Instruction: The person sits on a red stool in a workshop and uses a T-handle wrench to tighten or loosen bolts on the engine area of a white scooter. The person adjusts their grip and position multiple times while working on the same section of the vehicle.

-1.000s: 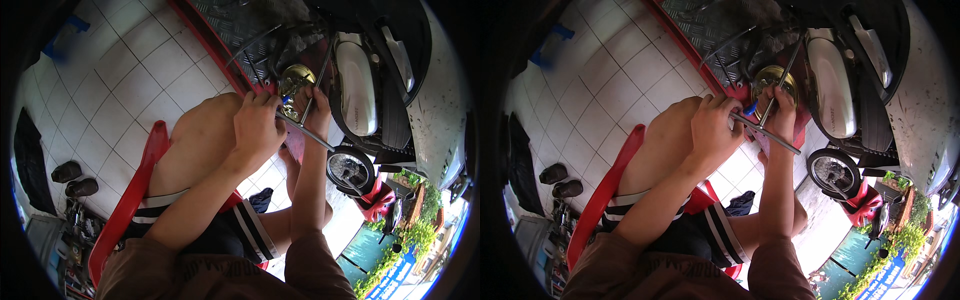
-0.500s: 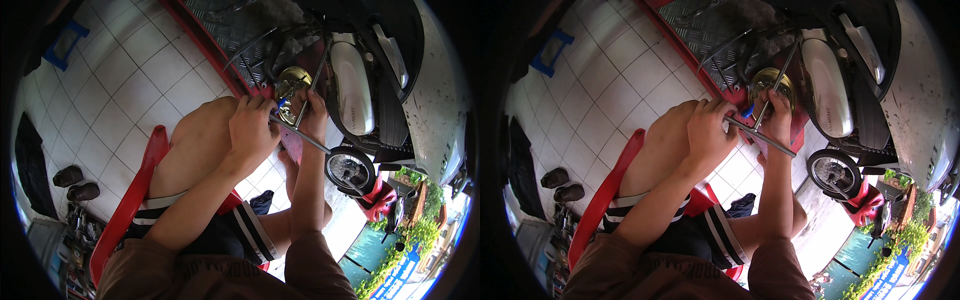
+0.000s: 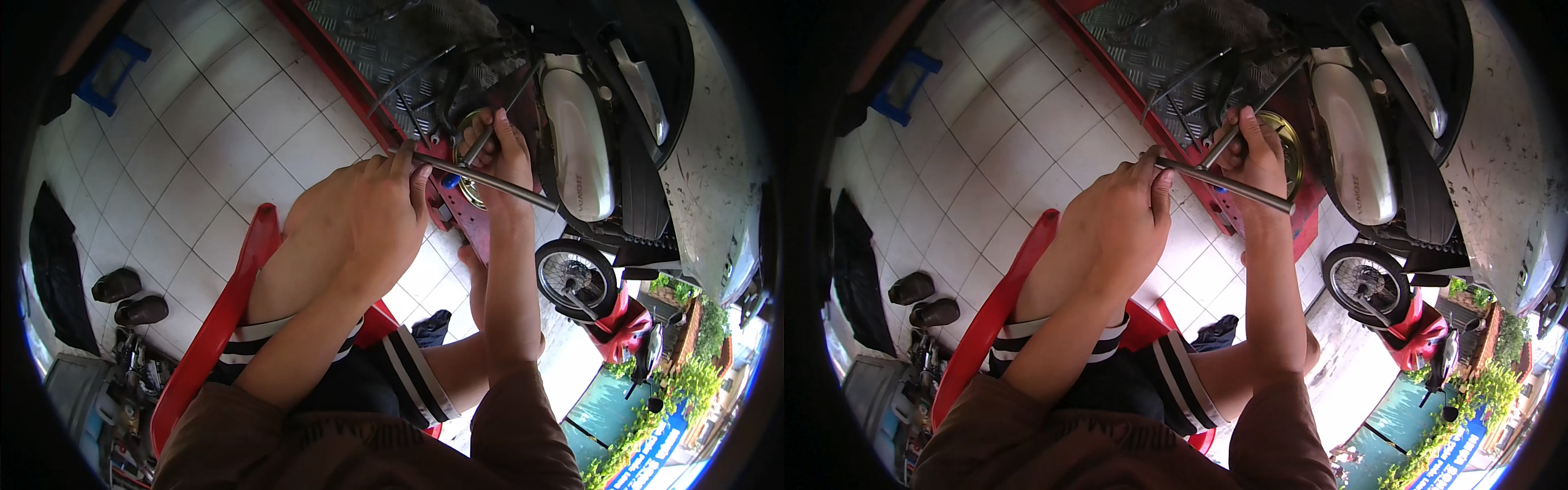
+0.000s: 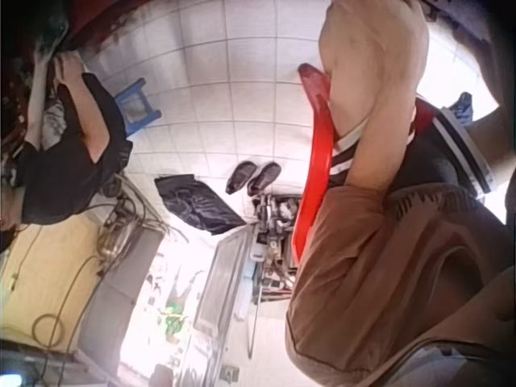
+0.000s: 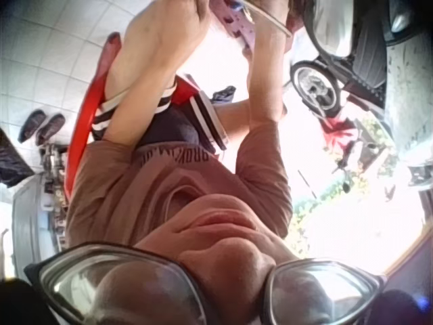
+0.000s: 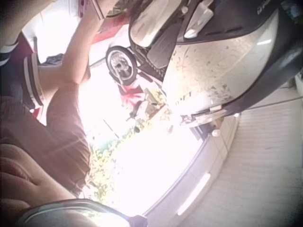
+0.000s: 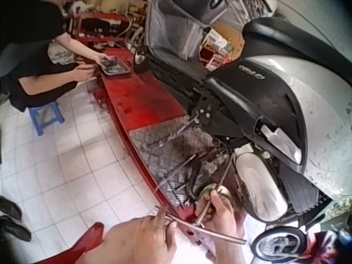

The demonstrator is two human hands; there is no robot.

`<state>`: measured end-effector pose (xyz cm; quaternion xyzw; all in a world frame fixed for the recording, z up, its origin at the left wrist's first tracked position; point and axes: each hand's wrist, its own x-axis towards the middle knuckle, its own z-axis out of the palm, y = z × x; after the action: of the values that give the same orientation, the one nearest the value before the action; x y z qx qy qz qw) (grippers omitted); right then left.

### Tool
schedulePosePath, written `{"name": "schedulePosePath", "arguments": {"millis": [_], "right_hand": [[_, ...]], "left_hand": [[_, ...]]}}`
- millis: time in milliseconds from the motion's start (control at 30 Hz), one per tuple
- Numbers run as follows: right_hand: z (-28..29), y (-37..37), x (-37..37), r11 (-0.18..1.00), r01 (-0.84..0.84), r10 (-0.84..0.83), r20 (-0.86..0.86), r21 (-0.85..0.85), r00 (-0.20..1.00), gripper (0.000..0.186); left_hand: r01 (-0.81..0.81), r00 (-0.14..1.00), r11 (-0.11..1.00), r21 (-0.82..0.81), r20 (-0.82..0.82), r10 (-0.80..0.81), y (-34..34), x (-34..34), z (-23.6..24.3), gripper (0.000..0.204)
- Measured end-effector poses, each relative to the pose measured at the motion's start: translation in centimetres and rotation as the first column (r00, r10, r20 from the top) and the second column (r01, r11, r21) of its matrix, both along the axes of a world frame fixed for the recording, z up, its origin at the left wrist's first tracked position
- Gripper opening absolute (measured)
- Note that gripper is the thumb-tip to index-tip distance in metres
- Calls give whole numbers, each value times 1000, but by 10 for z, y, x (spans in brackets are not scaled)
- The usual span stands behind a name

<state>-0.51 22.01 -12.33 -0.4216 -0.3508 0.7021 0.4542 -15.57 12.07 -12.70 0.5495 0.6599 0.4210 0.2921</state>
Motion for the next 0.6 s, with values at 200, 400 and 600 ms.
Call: {"name": "schedulePosePath", "arguments": {"millis": [200,400,600], "right_hand": [[-2,11,-15,986,-143,127,-174,-83,976,18],[-17,10,-12,985,-165,157,-133,-55,979,19],[-9,15,-2,987,-158,158,-149,10,976,21]], "left_hand": [[112,971,993,-33,216,-103,4,11,-9,20],[92,841,993,79,528,-120,12,-14,23,35],[159,880,987,22,451,-151,3,-19,19,38]]}}
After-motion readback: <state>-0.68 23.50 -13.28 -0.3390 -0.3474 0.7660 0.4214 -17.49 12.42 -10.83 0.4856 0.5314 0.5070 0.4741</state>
